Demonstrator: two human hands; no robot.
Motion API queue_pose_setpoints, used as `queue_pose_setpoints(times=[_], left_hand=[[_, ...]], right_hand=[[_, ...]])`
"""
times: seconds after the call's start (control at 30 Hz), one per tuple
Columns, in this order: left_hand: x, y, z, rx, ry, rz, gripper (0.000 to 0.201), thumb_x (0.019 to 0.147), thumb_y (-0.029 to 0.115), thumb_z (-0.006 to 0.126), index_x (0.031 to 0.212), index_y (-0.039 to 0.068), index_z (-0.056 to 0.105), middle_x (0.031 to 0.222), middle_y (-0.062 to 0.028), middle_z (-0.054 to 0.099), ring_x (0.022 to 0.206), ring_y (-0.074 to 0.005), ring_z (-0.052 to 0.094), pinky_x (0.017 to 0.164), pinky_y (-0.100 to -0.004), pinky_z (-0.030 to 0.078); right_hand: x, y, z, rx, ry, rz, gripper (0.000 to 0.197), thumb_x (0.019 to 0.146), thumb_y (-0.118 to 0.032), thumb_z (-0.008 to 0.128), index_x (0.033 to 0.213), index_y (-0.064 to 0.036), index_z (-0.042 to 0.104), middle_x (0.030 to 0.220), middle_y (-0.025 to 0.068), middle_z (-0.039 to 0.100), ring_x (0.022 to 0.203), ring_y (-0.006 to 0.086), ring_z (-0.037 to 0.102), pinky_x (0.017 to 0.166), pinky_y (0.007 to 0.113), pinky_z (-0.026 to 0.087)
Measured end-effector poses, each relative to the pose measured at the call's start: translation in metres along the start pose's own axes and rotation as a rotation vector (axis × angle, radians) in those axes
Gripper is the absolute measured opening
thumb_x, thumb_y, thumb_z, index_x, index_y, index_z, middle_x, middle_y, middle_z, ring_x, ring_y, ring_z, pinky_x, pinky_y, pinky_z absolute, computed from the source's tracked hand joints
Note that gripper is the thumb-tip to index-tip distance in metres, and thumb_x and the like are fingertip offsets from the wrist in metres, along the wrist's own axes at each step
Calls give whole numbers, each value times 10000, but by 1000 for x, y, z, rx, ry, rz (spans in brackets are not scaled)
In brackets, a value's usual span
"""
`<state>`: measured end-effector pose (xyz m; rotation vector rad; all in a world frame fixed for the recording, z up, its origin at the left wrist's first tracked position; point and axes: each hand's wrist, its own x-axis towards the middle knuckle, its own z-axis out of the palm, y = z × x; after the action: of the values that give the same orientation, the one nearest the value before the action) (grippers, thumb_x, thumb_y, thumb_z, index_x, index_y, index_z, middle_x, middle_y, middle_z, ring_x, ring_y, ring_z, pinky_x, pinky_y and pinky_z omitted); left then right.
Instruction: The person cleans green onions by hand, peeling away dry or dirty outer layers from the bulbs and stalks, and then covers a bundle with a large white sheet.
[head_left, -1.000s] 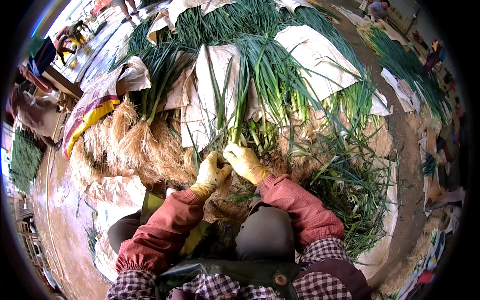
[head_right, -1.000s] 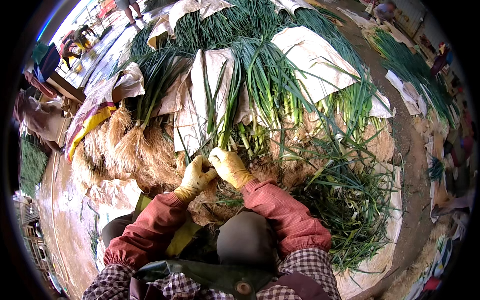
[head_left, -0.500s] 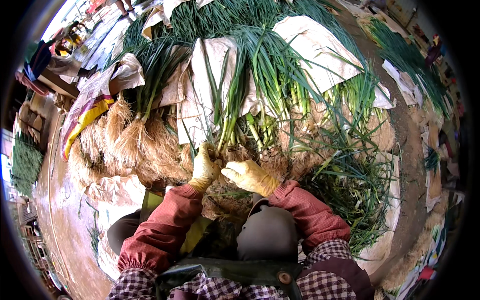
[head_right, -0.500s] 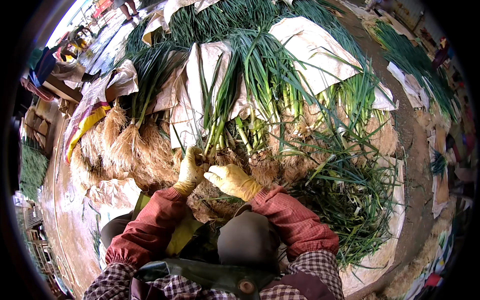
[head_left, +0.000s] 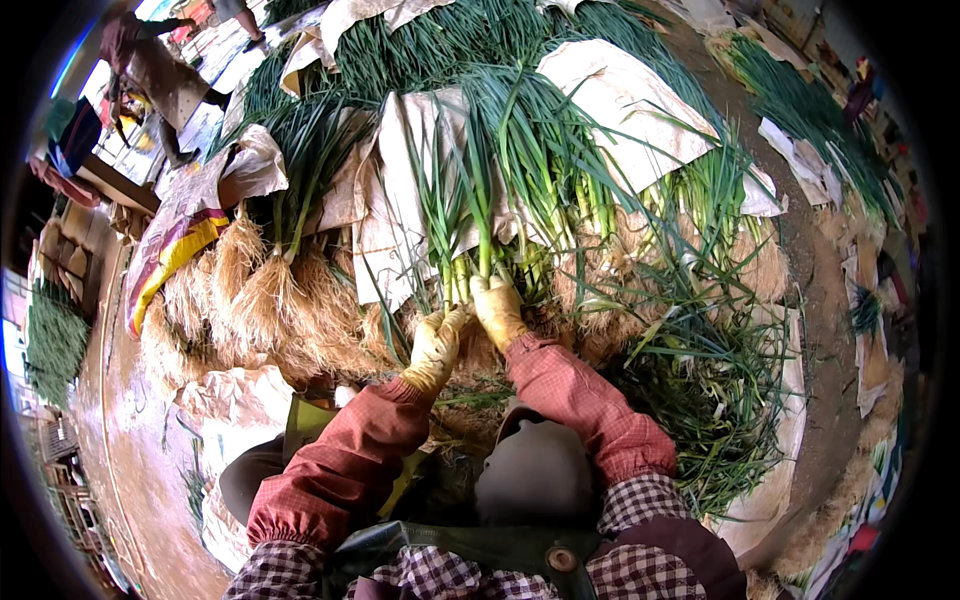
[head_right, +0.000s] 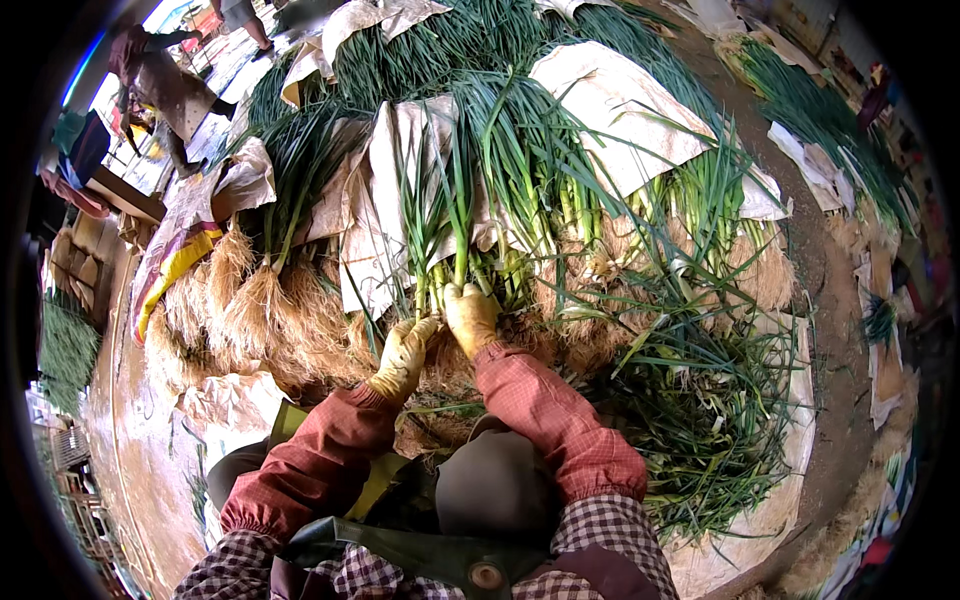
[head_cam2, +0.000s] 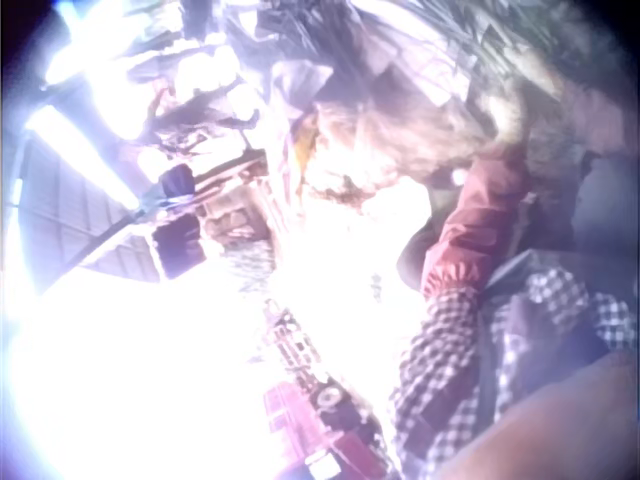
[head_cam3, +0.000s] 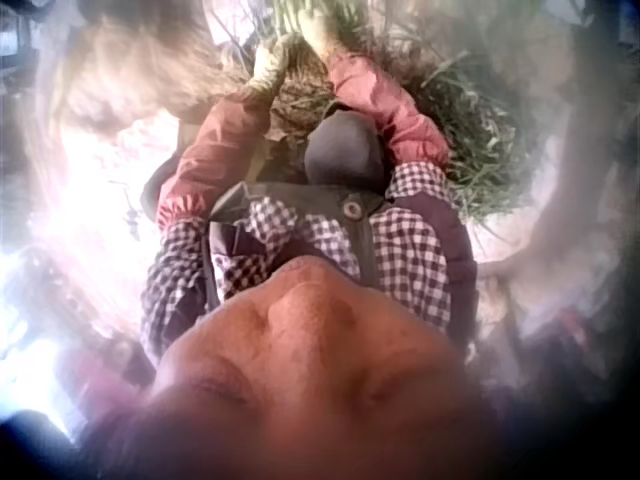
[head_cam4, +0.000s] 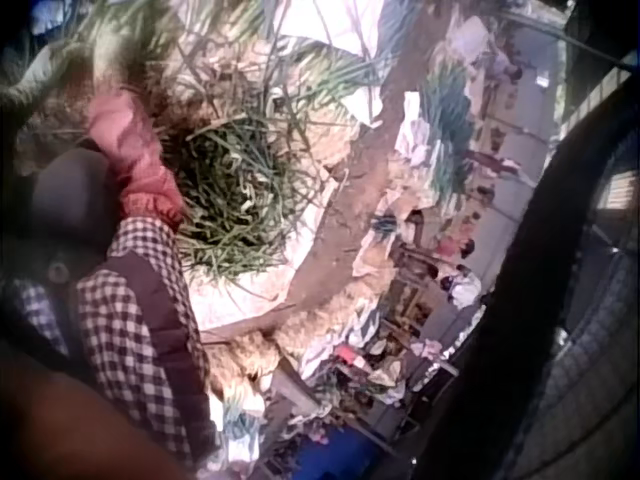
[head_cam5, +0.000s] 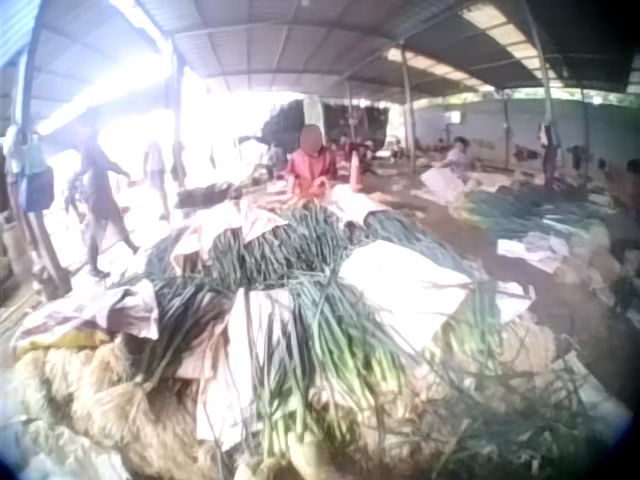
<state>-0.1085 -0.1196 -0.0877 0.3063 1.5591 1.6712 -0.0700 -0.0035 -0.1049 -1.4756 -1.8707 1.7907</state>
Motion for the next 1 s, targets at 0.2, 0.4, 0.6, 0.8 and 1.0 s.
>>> queue_pose_setpoints(times=[0.2, 0.4, 0.6, 0.8, 1.0], left_hand=[[-21, 19, -5, 668, 146, 255, 207, 860, 216, 539, 934, 28, 586, 639, -22, 541, 558, -89, 469, 501, -247, 394], [-33, 32, -2, 1286, 119, 359, 165, 818, 246, 548, 876, 96, 583, 680, -139, 604, 615, -313, 591, 545, -385, 451], [-4, 2, -33, 995, -19, 217, 190, 821, 236, 545, 900, 68, 587, 723, -161, 607, 696, -297, 601, 600, -370, 446], [16, 16, -28, 375, -23, -225, 301, 852, 285, 552, 1002, 23, 549, 710, -29, 555, 553, -121, 509, 487, -243, 432], [16, 1, -23, 33, -15, -234, 537, 863, 494, 439, 1157, 45, 462, 909, -61, 526, 734, -133, 548, 569, -243, 456]], right_hand=[[41, 3, -54, -15, 243, -524, 368, 863, -427, 437, 920, -64, 450, 799, 106, 485, 612, 183, 532, 494, 358, 443], [3, -55, -37, -827, 35, -478, 436, 799, -492, 463, 783, -80, 607, 619, 64, 581, 605, 240, 589, 548, 380, 463], [-28, -56, 1, -458, -114, -852, 266, 842, -307, 500, 748, -84, 610, 591, 60, 578, 533, 181, 546, 487, 324, 444], [-31, -84, -73, 970, -98, -496, 184, 889, -182, 478, 951, -20, 541, 769, 65, 599, 603, 132, 576, 474, 245, 503], [-28, 5, -13, 274, -468, -265, 412, 821, -48, 528, 1208, -1, 395, 1109, 159, 511, 719, 227, 595, 696, 314, 523]])
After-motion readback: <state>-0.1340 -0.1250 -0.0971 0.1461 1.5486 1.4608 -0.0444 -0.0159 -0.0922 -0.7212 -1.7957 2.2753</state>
